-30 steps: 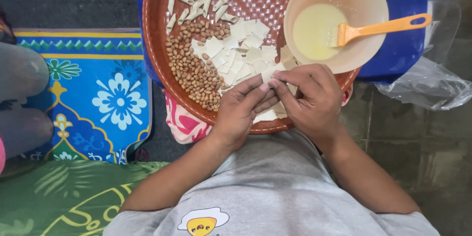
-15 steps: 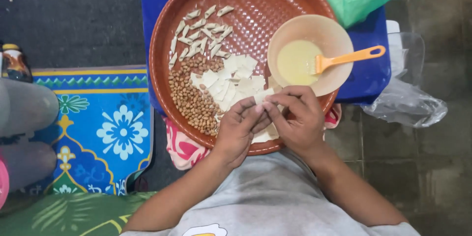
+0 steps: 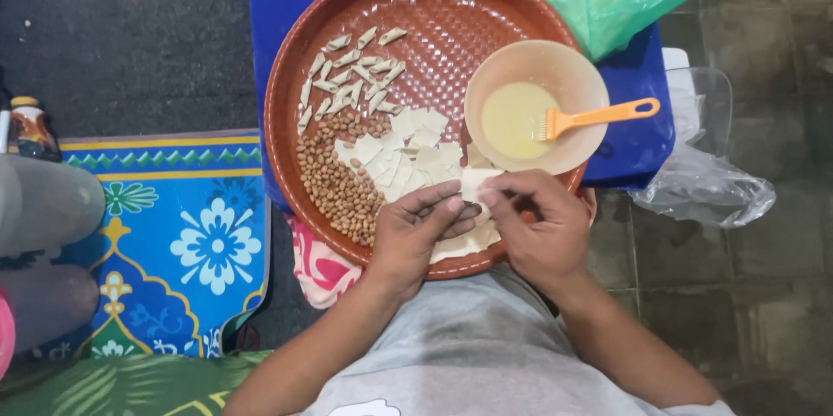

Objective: Preparing snacks by brushing small dough squares with a liquid and wrapping them around peanuts.

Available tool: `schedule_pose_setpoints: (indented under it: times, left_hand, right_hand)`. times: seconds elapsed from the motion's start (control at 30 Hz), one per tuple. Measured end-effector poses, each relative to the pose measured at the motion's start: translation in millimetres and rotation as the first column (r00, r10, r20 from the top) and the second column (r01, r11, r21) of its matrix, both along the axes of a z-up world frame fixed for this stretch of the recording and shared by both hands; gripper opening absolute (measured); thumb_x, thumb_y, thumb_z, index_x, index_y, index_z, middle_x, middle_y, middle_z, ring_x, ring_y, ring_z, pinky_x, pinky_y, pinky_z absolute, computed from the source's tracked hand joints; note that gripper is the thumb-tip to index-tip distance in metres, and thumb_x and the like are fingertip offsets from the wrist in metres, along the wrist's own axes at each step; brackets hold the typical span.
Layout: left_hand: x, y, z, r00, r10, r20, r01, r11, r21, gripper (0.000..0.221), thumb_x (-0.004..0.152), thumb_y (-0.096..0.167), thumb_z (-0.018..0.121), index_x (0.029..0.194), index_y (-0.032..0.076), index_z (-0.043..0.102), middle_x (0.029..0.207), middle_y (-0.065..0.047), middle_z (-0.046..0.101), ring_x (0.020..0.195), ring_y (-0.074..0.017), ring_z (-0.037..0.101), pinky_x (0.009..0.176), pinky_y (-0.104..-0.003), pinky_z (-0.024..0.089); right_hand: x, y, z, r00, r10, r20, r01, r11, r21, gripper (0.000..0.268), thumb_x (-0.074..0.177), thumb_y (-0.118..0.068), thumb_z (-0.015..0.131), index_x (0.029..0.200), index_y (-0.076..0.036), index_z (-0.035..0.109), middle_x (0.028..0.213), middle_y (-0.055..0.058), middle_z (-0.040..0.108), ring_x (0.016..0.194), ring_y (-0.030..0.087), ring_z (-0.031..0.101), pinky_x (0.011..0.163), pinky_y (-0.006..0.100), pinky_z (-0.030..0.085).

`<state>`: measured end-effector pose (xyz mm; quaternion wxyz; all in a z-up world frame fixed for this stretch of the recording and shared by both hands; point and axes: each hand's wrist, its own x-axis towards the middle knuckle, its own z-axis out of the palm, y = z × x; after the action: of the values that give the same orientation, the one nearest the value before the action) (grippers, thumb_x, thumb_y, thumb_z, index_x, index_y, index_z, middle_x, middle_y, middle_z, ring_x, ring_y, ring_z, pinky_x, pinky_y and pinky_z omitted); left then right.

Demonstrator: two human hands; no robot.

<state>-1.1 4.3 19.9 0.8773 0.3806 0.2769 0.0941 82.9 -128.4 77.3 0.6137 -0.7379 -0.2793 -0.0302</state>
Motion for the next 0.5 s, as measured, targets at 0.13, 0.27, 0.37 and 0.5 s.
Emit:
schedule_pose_setpoints:
  times: [0.13,0.27,0.37,0.5]
  left_hand:
    - [-6,12,0,1.0,0.011,-0.003,-0.011,0.999,0.049,0.026,0.081,-0.005,0.083,0.105,-0.011,0.073,0.088,-0.028,0.077,0.078,-0.0347,0.079,0.068,-0.041,0.07]
    - [-5,22,8,0.992,0.118,-0.048,-0.109,0.982,0.152,0.023,0.073,-0.004,0.09,0.085,-0.008,0.072,0.062,-0.021,0.066,0.051,-0.0273,0.07,0.04,-0.034,0.061]
    - [-8,29,-9,0.977,0.214,0.021,-0.211,0.939,0.272,0.024,0.082,0.0,0.078,0.064,-0.003,0.063,0.039,-0.01,0.047,0.031,-0.017,0.053,0.026,-0.023,0.044]
    - [-7,39,-8,0.958,0.088,0.272,-0.139,0.974,0.176,0.079,0.109,0.049,0.022,0.048,0.008,0.051,0.032,-0.006,0.034,0.025,-0.0116,0.037,0.028,-0.017,0.027]
  right_hand:
    - [0,-2,5,0.999,0.0,-0.047,0.004,0.995,0.097,0.005,0.091,0.0,0.078,0.095,0.001,0.075,0.077,0.011,0.071,0.054,0.012,0.064,0.055,0.026,0.057]
    - [-1,-1,-5,0.993,0.013,-0.114,0.013,0.975,0.221,0.007,0.092,0.003,0.075,0.096,0.008,0.07,0.076,0.013,0.069,0.05,0.009,0.059,0.049,0.022,0.053]
    - [-5,2,-2,0.986,0.042,-0.163,-0.004,0.974,0.226,0.006,0.093,0.004,0.074,0.097,0.007,0.07,0.077,0.013,0.07,0.049,0.008,0.059,0.049,0.021,0.052]
    - [-8,10,2,0.974,0.062,-0.22,-0.014,0.977,0.212,0.006,0.094,0.004,0.072,0.098,0.007,0.069,0.076,0.013,0.069,0.049,0.008,0.06,0.049,0.021,0.052]
